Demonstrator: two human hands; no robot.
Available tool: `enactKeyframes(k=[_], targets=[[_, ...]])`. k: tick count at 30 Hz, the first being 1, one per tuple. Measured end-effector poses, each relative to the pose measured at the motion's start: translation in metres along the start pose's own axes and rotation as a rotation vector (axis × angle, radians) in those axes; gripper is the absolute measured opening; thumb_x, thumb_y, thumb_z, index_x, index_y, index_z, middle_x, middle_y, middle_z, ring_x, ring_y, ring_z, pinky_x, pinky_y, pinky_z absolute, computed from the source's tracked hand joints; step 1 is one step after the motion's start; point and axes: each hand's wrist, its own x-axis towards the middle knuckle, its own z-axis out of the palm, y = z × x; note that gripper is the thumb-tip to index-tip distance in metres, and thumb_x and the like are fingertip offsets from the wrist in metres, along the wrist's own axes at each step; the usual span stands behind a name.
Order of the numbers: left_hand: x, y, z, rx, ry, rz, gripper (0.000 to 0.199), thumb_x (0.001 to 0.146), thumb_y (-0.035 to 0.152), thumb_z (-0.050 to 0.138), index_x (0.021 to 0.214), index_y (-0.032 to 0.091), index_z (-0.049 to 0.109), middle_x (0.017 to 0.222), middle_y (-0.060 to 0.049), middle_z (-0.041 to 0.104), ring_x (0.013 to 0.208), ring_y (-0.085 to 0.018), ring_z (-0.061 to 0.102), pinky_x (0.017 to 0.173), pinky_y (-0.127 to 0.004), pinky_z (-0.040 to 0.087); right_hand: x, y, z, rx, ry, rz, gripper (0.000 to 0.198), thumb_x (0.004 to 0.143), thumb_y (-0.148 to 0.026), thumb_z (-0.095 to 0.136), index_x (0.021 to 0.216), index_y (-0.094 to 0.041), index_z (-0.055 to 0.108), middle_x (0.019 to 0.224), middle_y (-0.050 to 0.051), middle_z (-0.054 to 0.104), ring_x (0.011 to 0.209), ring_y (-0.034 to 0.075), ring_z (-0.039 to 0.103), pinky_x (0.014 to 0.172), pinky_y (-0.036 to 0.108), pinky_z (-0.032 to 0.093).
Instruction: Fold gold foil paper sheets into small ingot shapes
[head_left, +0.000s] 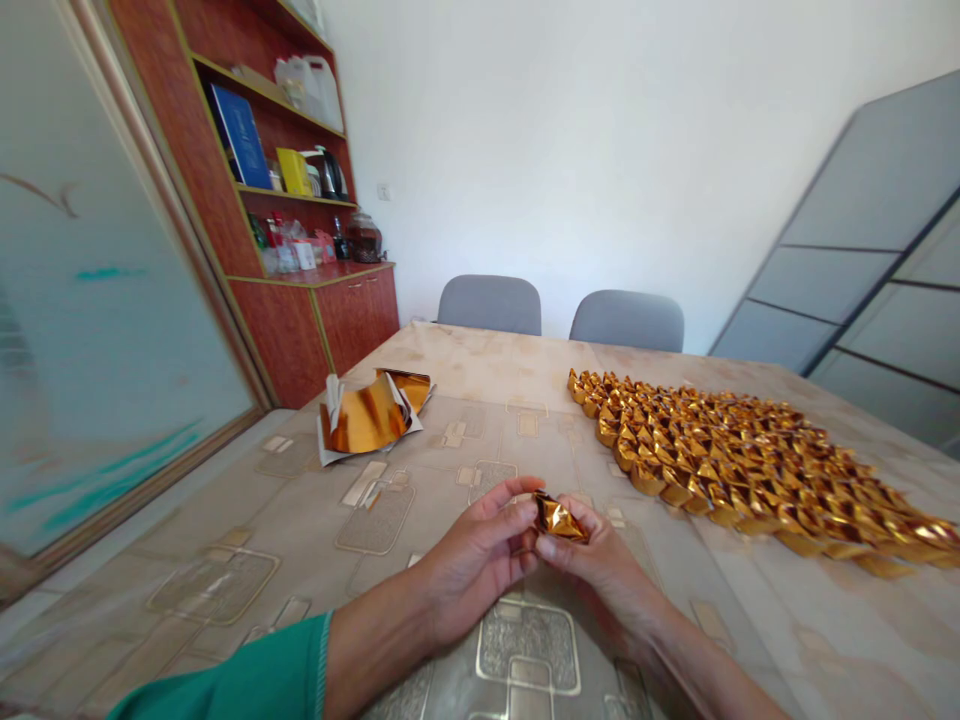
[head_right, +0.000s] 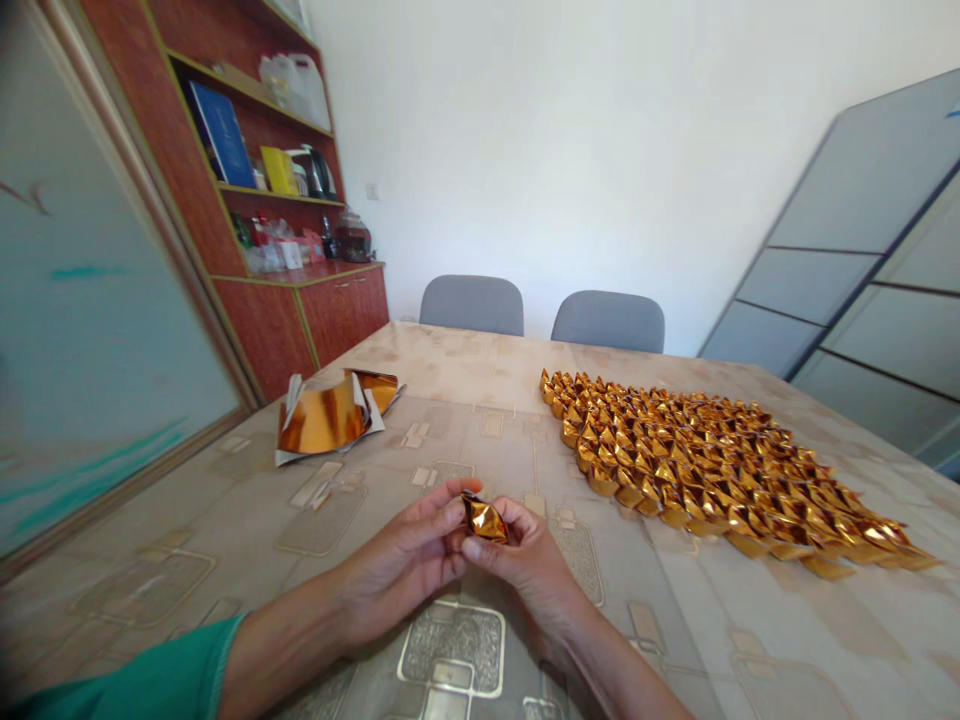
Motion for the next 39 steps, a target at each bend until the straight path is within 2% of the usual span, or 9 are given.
enactKeyframes(k=[3, 7, 13, 19, 21, 23, 27, 33, 39], targets=[[0.001, 0.001, -0.001, -0.019, 0.009, -0.006, 0.053, 0.066, 0.022, 0.088, 0.11, 0.017, 0.06, 0.09, -0.002, 0.065, 0.069, -0.007, 0.058, 0.065, -0.019, 0.044, 0.001, 0.0, 0.0, 0.0, -0.01, -0.013, 0.035, 0.057, -0.027, 0.093, 0.081, -0.017, 0.069, 0.076, 0.0, 0.068, 0.071, 0.012, 0.058, 0.068, 0.024, 0.044], [0.002, 0.001, -0.001, -0.011, 0.011, -0.016, 0.051, 0.064, 0.015, 0.088, 0.107, 0.016, 0.061, 0.09, -0.002, 0.065, 0.069, -0.008, 0.059, 0.064, -0.019, 0.045, 0.0, 0.0, 0.001, 0.048, -0.007, 0.004, 0.041, 0.056, -0.027, 0.094, 0.087, -0.018, 0.069, 0.081, 0.0, 0.069, 0.075, 0.013, 0.06, 0.07, 0.024, 0.045], [0.001, 0.001, -0.001, -0.021, 0.009, -0.005, 0.049, 0.061, 0.017, 0.09, 0.101, 0.017, 0.063, 0.08, 0.001, 0.064, 0.062, -0.006, 0.055, 0.061, -0.017, 0.044, -0.001, 0.0, 0.003, 0.08, -0.01, 0.022, 0.04, 0.056, -0.024, 0.094, 0.087, -0.018, 0.068, 0.082, 0.0, 0.07, 0.074, 0.013, 0.061, 0.071, 0.025, 0.048], [0.001, 0.003, -0.002, -0.019, -0.042, 0.024, 0.037, 0.064, 0.018, 0.089, 0.093, 0.015, 0.066, 0.074, 0.002, 0.061, 0.06, -0.005, 0.053, 0.061, -0.017, 0.045, -0.003, -0.005, 0.003, 0.095, -0.114, 0.033, 0.037, 0.061, -0.023, 0.091, 0.091, -0.018, 0.071, 0.085, 0.001, 0.071, 0.077, 0.014, 0.061, 0.073, 0.026, 0.046], [0.003, 0.006, -0.005, -0.046, -0.068, 0.008, 0.033, 0.068, 0.015, 0.086, 0.094, 0.015, 0.066, 0.073, 0.002, 0.06, 0.058, -0.004, 0.051, 0.058, -0.016, 0.043, -0.005, -0.012, 0.001, 0.13, -0.145, 0.087, 0.04, 0.06, -0.019, 0.09, 0.095, -0.017, 0.071, 0.085, 0.001, 0.069, 0.073, 0.011, 0.058, 0.068, 0.023, 0.043], [0.003, 0.009, -0.008, -0.072, -0.109, -0.018, 0.03, 0.07, 0.012, 0.084, 0.095, 0.015, 0.067, 0.075, 0.001, 0.06, 0.056, -0.003, 0.049, 0.055, -0.015, 0.04, -0.007, -0.018, -0.001, 0.217, -0.179, 0.173, 0.039, 0.059, -0.018, 0.089, 0.093, -0.014, 0.072, 0.077, -0.001, 0.065, 0.065, 0.009, 0.052, 0.061, 0.021, 0.04], [0.002, 0.013, -0.007, -0.063, -0.17, -0.071, 0.028, 0.073, 0.011, 0.082, 0.097, 0.013, 0.068, 0.081, -0.003, 0.062, 0.056, -0.003, 0.047, 0.055, -0.015, 0.039, -0.007, -0.022, -0.005, 0.404, -0.231, 0.313, 0.03, 0.067, -0.032, 0.086, 0.081, -0.013, 0.07, 0.061, -0.004, 0.053, 0.055, 0.007, 0.043, 0.055, 0.021, 0.036], [-0.001, 0.008, -0.002, -0.039, -0.149, -0.022, 0.03, 0.078, 0.012, 0.078, 0.105, 0.015, 0.067, 0.079, 0.0, 0.06, 0.061, -0.005, 0.051, 0.062, -0.017, 0.043, -0.005, -0.013, -0.006, 0.405, -0.18, 0.256, 0.026, 0.071, -0.028, 0.087, 0.086, -0.014, 0.071, 0.061, -0.006, 0.049, 0.053, 0.005, 0.037, 0.054, 0.017, 0.034], [-0.001, 0.007, -0.003, 0.017, -0.145, -0.017, 0.03, 0.077, 0.016, 0.079, 0.104, 0.017, 0.067, 0.084, -0.002, 0.063, 0.069, -0.009, 0.056, 0.066, -0.02, 0.044, -0.006, -0.014, -0.003, 0.356, -0.228, 0.266, 0.029, 0.069, -0.025, 0.089, 0.088, -0.015, 0.07, 0.059, -0.008, 0.043, 0.051, 0.004, 0.031, 0.051, 0.016, 0.03]])
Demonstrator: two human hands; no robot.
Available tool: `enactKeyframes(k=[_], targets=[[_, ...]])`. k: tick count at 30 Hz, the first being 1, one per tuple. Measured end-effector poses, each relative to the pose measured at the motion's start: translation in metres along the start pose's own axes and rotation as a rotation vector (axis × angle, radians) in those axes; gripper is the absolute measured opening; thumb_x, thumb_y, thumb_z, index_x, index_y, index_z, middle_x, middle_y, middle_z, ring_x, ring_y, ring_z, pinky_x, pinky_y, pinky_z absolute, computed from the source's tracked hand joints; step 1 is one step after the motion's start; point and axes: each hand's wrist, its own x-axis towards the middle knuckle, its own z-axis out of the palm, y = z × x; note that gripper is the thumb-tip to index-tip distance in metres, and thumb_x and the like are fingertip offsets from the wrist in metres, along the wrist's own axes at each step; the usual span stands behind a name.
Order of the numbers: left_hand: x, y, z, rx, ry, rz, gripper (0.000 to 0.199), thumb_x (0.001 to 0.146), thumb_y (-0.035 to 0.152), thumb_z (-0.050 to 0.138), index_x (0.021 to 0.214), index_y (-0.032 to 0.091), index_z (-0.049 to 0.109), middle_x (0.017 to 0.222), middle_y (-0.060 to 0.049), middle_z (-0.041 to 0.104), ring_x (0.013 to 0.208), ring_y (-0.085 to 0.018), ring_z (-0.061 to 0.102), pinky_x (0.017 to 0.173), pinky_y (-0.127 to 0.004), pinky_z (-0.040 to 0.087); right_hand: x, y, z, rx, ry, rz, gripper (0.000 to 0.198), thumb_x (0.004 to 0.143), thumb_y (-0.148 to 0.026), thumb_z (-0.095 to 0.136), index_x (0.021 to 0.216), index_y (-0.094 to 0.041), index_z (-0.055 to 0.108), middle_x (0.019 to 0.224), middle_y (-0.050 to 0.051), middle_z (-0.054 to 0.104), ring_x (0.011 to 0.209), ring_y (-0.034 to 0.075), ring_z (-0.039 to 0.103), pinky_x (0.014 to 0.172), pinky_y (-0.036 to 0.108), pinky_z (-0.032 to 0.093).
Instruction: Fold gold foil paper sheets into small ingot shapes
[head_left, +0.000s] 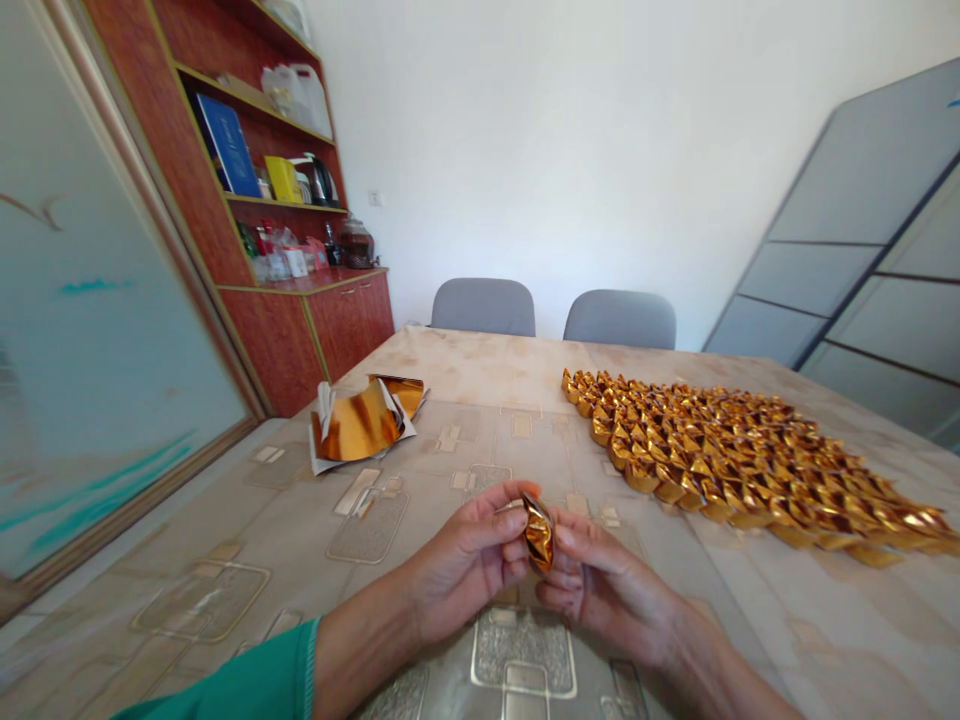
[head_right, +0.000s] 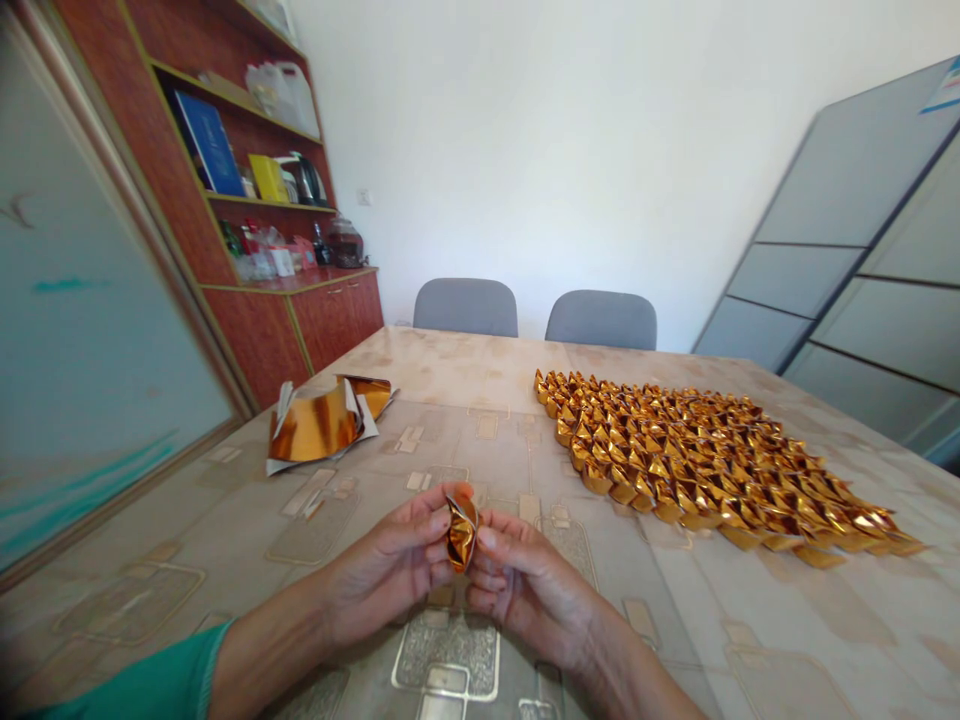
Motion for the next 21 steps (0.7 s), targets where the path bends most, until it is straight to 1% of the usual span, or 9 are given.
enactKeyframes(k=[3, 5, 8, 11, 16, 21], targets=[[0.0009, 0.0003, 0.0007, -0.008, 0.019, -0.001, 0.032, 0.075, 0.016, 0.08, 0.105, 0.017, 0.067, 0.084, -0.001, 0.064, 0.066, -0.007, 0.055, 0.066, -0.02, 0.044, 0.0006, 0.0015, -0.0021, 0.058, 0.021, 0.005, 0.025, 0.071, -0.029, 0.087, 0.082, -0.015, 0.069, 0.056, -0.009, 0.042, 0.05, 0.004, 0.032, 0.05, 0.016, 0.03], [0.0014, 0.0, 0.0017, -0.007, 0.025, 0.007, 0.032, 0.074, 0.015, 0.081, 0.104, 0.016, 0.067, 0.086, -0.002, 0.065, 0.068, -0.008, 0.056, 0.069, -0.021, 0.045, 0.0017, 0.0022, -0.0042, 0.075, 0.048, 0.003, 0.023, 0.073, -0.03, 0.086, 0.082, -0.015, 0.07, 0.057, -0.007, 0.047, 0.051, 0.004, 0.036, 0.052, 0.017, 0.033], [0.002, -0.001, 0.0025, -0.009, 0.032, 0.017, 0.03, 0.075, 0.017, 0.08, 0.102, 0.015, 0.068, 0.087, -0.003, 0.066, 0.07, -0.01, 0.058, 0.073, -0.024, 0.047, 0.003, 0.0021, -0.0056, 0.058, 0.077, -0.02, 0.024, 0.073, -0.026, 0.085, 0.088, -0.015, 0.071, 0.067, -0.003, 0.059, 0.055, 0.005, 0.043, 0.055, 0.017, 0.037], [0.0026, -0.0018, 0.002, -0.018, 0.041, 0.026, 0.028, 0.077, 0.017, 0.079, 0.103, 0.015, 0.068, 0.083, -0.002, 0.065, 0.065, -0.008, 0.056, 0.07, -0.023, 0.047, 0.0029, 0.0008, -0.0042, 0.044, 0.066, -0.032, 0.025, 0.074, -0.028, 0.084, 0.091, -0.014, 0.072, 0.075, 0.0, 0.064, 0.057, 0.005, 0.045, 0.055, 0.017, 0.038], [0.0022, -0.0018, 0.0029, 0.001, 0.008, 0.038, 0.029, 0.075, 0.016, 0.08, 0.102, 0.015, 0.068, 0.077, -0.001, 0.063, 0.061, -0.006, 0.053, 0.065, -0.02, 0.046, 0.0013, -0.0012, -0.0023, 0.008, 0.001, -0.017, 0.03, 0.074, -0.031, 0.084, 0.093, -0.012, 0.072, 0.073, 0.001, 0.064, 0.054, 0.005, 0.042, 0.053, 0.016, 0.035], [0.0003, -0.002, 0.0047, 0.029, 0.008, 0.039, 0.033, 0.074, 0.019, 0.082, 0.104, 0.016, 0.067, 0.081, -0.002, 0.065, 0.062, -0.007, 0.055, 0.066, -0.021, 0.046, 0.002, 0.0002, -0.0034, -0.026, 0.013, -0.045, 0.023, 0.076, -0.027, 0.083, 0.091, -0.015, 0.071, 0.071, -0.002, 0.06, 0.058, 0.007, 0.045, 0.053, 0.017, 0.036]])
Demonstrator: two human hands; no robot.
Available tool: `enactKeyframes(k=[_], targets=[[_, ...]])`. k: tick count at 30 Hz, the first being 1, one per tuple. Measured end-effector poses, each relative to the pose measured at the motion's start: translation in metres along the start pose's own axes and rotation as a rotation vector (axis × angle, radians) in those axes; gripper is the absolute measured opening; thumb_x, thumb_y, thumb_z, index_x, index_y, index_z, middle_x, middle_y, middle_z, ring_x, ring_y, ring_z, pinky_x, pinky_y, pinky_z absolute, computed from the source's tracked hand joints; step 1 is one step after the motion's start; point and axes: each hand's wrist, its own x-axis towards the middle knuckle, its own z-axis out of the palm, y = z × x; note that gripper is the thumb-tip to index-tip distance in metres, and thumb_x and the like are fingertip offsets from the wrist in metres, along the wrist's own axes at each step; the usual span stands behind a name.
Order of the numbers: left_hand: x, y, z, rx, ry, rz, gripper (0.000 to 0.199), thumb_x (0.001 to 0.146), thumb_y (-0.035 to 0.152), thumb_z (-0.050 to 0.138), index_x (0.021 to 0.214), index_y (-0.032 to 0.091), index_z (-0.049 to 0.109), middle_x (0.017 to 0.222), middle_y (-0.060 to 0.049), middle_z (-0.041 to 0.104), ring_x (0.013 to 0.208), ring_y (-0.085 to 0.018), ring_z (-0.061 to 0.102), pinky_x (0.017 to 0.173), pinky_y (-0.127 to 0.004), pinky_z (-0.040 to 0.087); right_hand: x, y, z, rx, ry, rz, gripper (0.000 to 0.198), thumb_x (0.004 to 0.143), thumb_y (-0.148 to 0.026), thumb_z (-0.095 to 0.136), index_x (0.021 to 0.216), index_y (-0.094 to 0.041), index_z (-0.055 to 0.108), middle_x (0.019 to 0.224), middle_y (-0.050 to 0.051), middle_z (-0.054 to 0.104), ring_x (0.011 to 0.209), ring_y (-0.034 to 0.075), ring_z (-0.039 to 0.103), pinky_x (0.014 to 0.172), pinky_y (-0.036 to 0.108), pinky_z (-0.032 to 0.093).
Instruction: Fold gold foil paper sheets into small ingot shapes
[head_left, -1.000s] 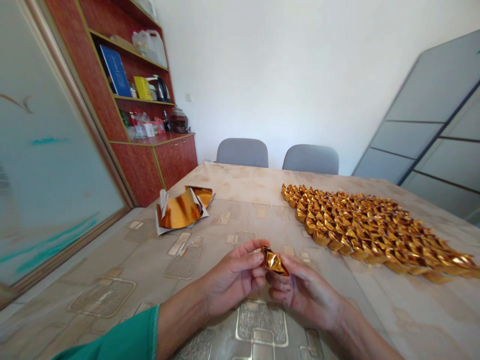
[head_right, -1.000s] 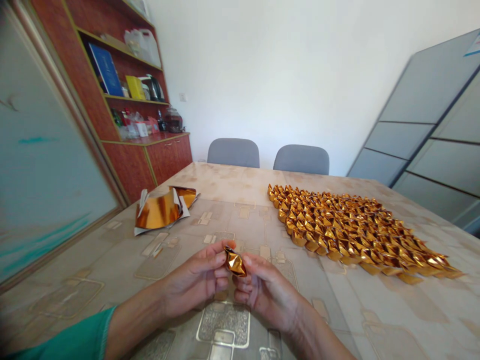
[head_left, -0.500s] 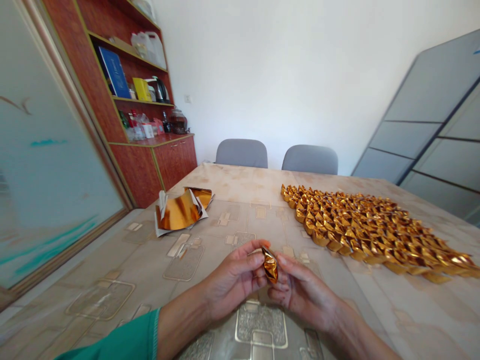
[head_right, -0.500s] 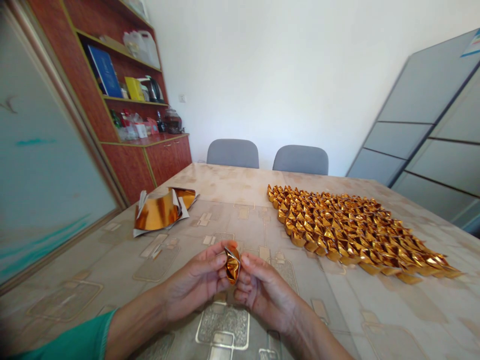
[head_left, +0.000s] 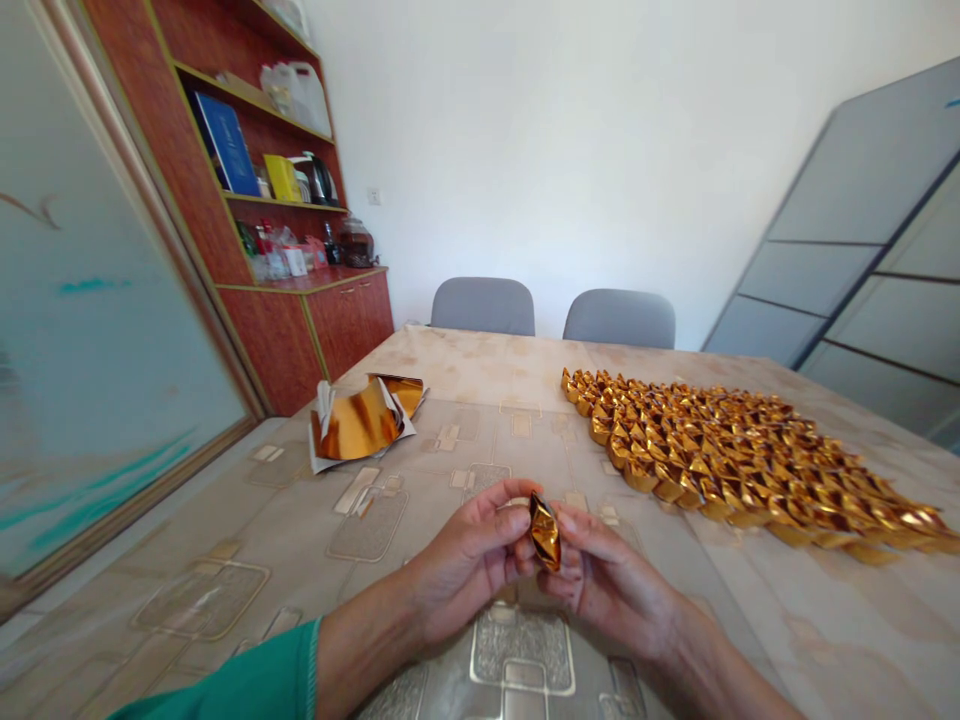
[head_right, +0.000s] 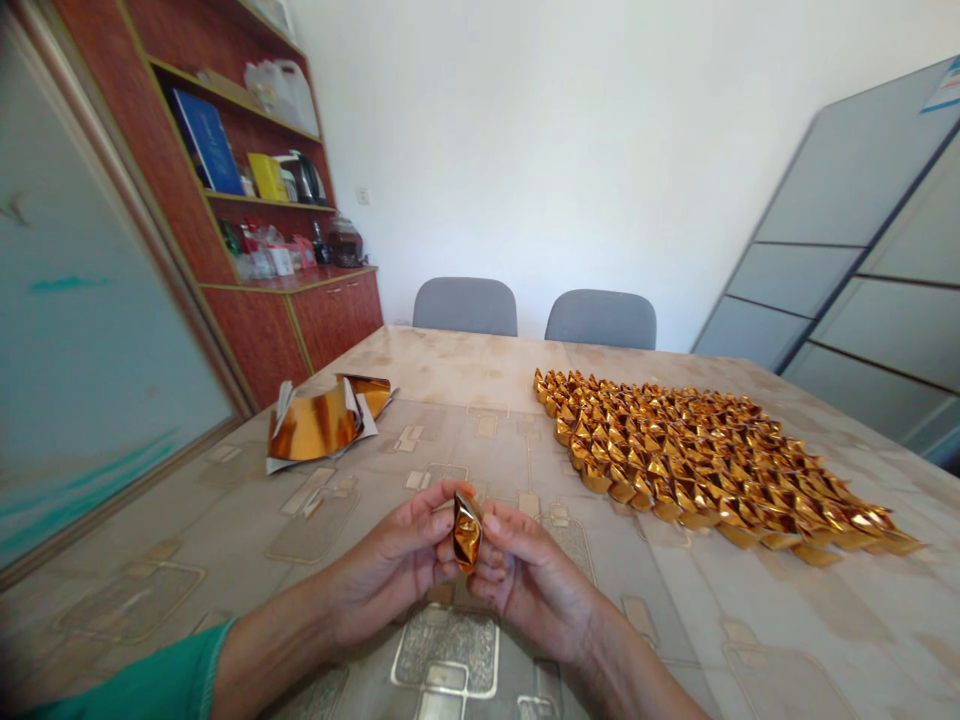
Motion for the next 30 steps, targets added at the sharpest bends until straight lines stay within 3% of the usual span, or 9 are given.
enactKeyframes(k=[6, 15, 21, 30], targets=[[0.003, -0.001, -0.004, -0.037, 0.006, -0.067, 0.035, 0.071, 0.018, 0.084, 0.1, 0.015, 0.067, 0.082, -0.002, 0.065, 0.066, -0.009, 0.058, 0.071, -0.023, 0.047, 0.0, -0.001, 0.004, 0.018, -0.011, 0.01, 0.026, 0.071, -0.025, 0.087, 0.083, -0.013, 0.068, 0.058, -0.007, 0.045, 0.052, 0.004, 0.034, 0.05, 0.015, 0.032], [-0.002, 0.0, -0.001, 0.093, -0.01, -0.008, 0.046, 0.074, 0.018, 0.078, 0.117, 0.021, 0.059, 0.097, -0.005, 0.066, 0.081, -0.016, 0.064, 0.071, -0.026, 0.045, 0.0, 0.0, 0.001, 0.045, 0.007, 0.011, 0.022, 0.071, -0.023, 0.086, 0.083, -0.014, 0.07, 0.058, -0.007, 0.047, 0.053, 0.005, 0.035, 0.053, 0.016, 0.034], [-0.002, -0.001, 0.003, 0.215, 0.071, 0.027, 0.034, 0.072, 0.016, 0.075, 0.103, 0.018, 0.059, 0.082, 0.0, 0.063, 0.069, -0.011, 0.059, 0.062, -0.022, 0.039, 0.0, 0.002, -0.002, 0.023, -0.019, 0.054, 0.018, 0.074, -0.025, 0.083, 0.082, -0.015, 0.07, 0.055, -0.006, 0.046, 0.051, 0.006, 0.034, 0.05, 0.018, 0.03], [-0.002, 0.001, 0.006, 0.307, 0.139, 0.016, 0.033, 0.069, 0.02, 0.074, 0.1, 0.016, 0.06, 0.079, 0.002, 0.061, 0.061, -0.007, 0.053, 0.057, -0.02, 0.036, 0.002, 0.002, 0.0, -0.027, 0.042, 0.048, 0.02, 0.071, -0.023, 0.084, 0.08, -0.013, 0.07, 0.059, -0.004, 0.052, 0.055, 0.006, 0.04, 0.054, 0.019, 0.033]])
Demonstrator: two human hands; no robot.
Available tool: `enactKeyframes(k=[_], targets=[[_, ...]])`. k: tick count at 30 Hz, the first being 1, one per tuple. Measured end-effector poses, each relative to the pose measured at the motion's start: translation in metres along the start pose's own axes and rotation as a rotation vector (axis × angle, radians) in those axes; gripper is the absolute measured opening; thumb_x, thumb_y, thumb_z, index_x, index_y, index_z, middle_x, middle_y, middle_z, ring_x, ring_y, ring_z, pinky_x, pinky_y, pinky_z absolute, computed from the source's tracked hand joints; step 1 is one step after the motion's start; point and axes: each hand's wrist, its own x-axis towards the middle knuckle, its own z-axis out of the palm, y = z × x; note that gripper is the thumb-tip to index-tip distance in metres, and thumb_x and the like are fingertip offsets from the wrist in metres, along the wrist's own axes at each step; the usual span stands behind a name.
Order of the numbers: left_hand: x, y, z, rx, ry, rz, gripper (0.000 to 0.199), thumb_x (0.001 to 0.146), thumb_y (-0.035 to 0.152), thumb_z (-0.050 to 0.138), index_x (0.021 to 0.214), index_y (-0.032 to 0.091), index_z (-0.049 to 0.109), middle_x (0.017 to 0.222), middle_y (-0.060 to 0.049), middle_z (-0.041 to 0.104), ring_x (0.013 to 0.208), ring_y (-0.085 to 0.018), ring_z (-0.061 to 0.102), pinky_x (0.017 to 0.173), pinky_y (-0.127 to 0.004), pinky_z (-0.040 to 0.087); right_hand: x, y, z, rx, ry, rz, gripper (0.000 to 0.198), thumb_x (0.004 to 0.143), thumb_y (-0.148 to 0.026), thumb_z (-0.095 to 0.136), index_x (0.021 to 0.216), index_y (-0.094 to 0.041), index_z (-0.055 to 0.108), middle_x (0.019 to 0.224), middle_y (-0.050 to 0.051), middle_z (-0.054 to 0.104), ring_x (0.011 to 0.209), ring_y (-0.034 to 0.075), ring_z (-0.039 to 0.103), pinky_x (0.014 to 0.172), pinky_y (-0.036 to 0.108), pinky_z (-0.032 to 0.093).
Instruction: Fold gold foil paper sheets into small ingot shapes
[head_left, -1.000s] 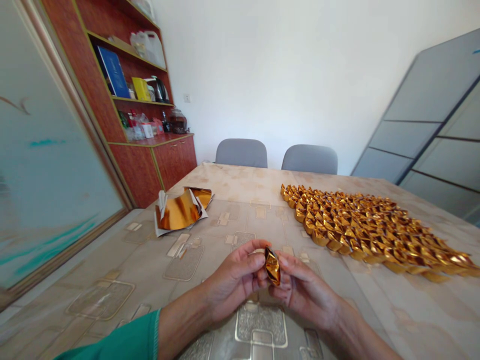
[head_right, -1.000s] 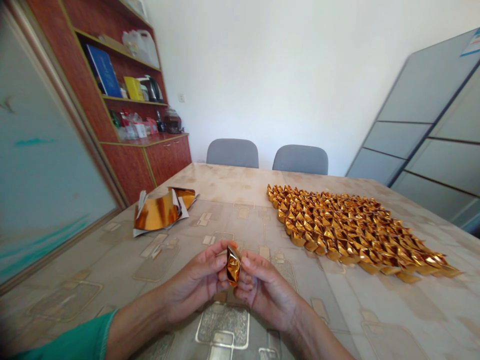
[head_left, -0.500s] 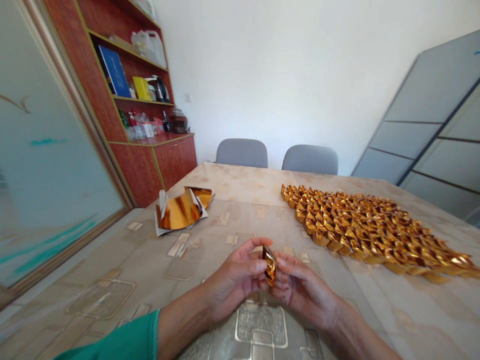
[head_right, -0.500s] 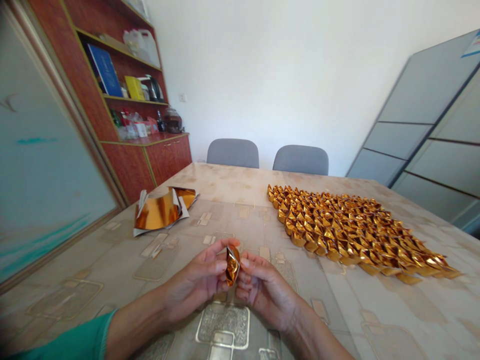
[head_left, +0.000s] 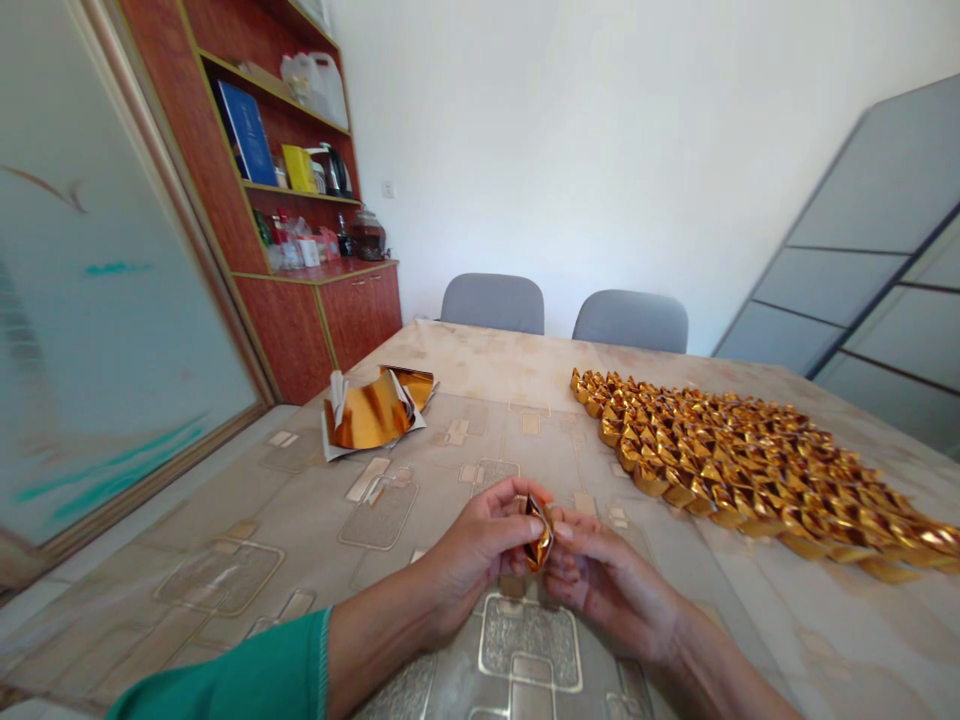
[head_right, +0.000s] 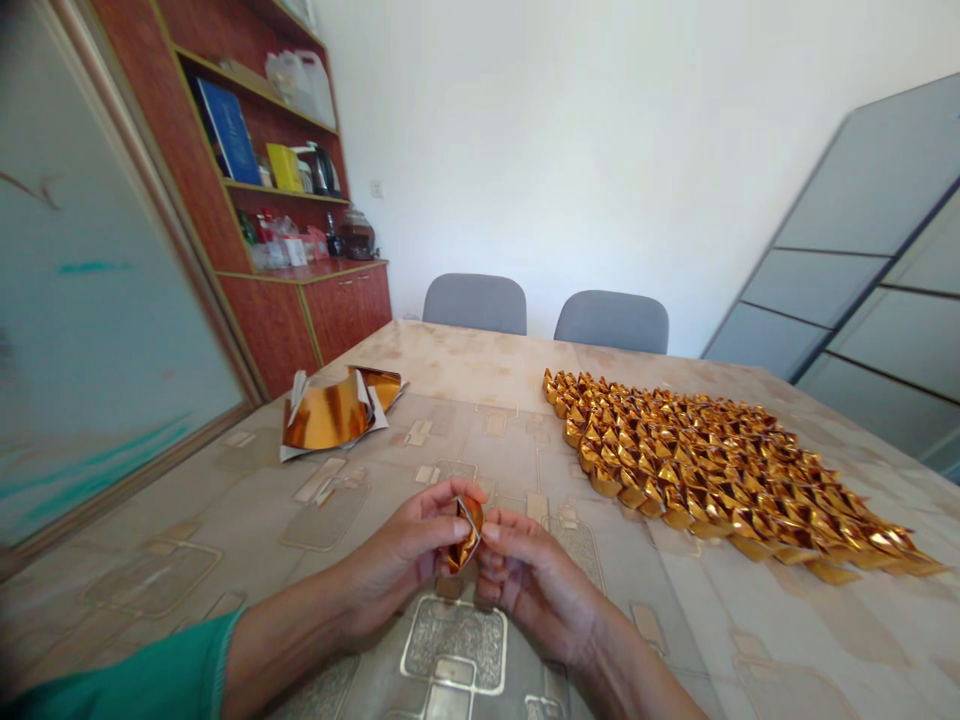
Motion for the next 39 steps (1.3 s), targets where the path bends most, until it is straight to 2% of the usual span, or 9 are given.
enactKeyframes(k=[4, 8, 15, 26, 31, 36, 39], targets=[[-0.001, 0.002, -0.001, 0.045, 0.001, -0.028, 0.031, 0.071, 0.022, 0.072, 0.099, 0.017, 0.06, 0.079, 0.003, 0.06, 0.06, -0.006, 0.051, 0.055, -0.019, 0.033, -0.001, 0.0, -0.002, 0.002, 0.016, 0.004, 0.019, 0.071, -0.023, 0.085, 0.077, -0.012, 0.069, 0.06, -0.004, 0.053, 0.056, 0.007, 0.041, 0.055, 0.019, 0.033], [-0.002, 0.004, -0.002, 0.051, -0.024, -0.078, 0.037, 0.065, 0.018, 0.073, 0.1, 0.019, 0.058, 0.086, 0.001, 0.063, 0.068, -0.009, 0.057, 0.057, -0.019, 0.034, 0.0, 0.0, -0.002, -0.005, 0.016, 0.002, 0.022, 0.069, -0.022, 0.086, 0.081, -0.012, 0.071, 0.06, -0.004, 0.052, 0.055, 0.006, 0.04, 0.054, 0.019, 0.032], [0.0, 0.006, -0.003, 0.004, -0.02, -0.161, 0.039, 0.062, 0.017, 0.072, 0.097, 0.019, 0.056, 0.076, 0.002, 0.062, 0.062, -0.008, 0.056, 0.053, -0.018, 0.031, 0.001, 0.001, -0.002, -0.019, 0.026, 0.005, 0.023, 0.069, -0.023, 0.086, 0.082, -0.011, 0.071, 0.057, -0.005, 0.051, 0.053, 0.005, 0.04, 0.054, 0.019, 0.031], [0.001, 0.003, -0.005, -0.023, 0.004, -0.194, 0.044, 0.057, 0.011, 0.064, 0.099, 0.019, 0.055, 0.075, 0.003, 0.061, 0.061, -0.008, 0.055, 0.053, -0.018, 0.033, 0.003, 0.002, -0.003, -0.013, 0.072, 0.021, 0.028, 0.065, -0.024, 0.089, 0.082, -0.011, 0.07, 0.059, -0.005, 0.054, 0.053, 0.005, 0.042, 0.055, 0.019, 0.032], [0.001, 0.002, -0.006, 0.024, -0.015, -0.182, 0.036, 0.059, 0.01, 0.063, 0.093, 0.019, 0.054, 0.072, 0.002, 0.061, 0.057, -0.007, 0.053, 0.05, -0.018, 0.032, 0.004, 0.002, -0.003, -0.024, 0.068, 0.023, 0.028, 0.066, -0.024, 0.088, 0.082, -0.011, 0.07, 0.057, -0.005, 0.053, 0.052, 0.006, 0.041, 0.053, 0.019, 0.031], [0.002, 0.008, -0.012, -0.097, -0.086, -0.204, 0.039, 0.068, 0.015, 0.072, 0.104, 0.019, 0.058, 0.079, 0.001, 0.062, 0.059, -0.006, 0.054, 0.053, -0.018, 0.039, 0.002, -0.001, -0.003, 0.048, 0.088, 0.042, 0.031, 0.062, -0.025, 0.09, 0.081, -0.013, 0.069, 0.056, -0.006, 0.051, 0.053, 0.006, 0.04, 0.054, 0.019, 0.031], [0.004, 0.01, -0.014, -0.192, -0.071, -0.202, 0.046, 0.067, 0.013, 0.078, 0.108, 0.018, 0.06, 0.08, 0.002, 0.063, 0.06, -0.006, 0.056, 0.058, -0.019, 0.044, 0.002, -0.003, -0.002, 0.044, 0.105, 0.032, 0.036, 0.061, -0.03, 0.091, 0.085, -0.014, 0.069, 0.057, -0.006, 0.05, 0.053, 0.006, 0.039, 0.054, 0.019, 0.031]])
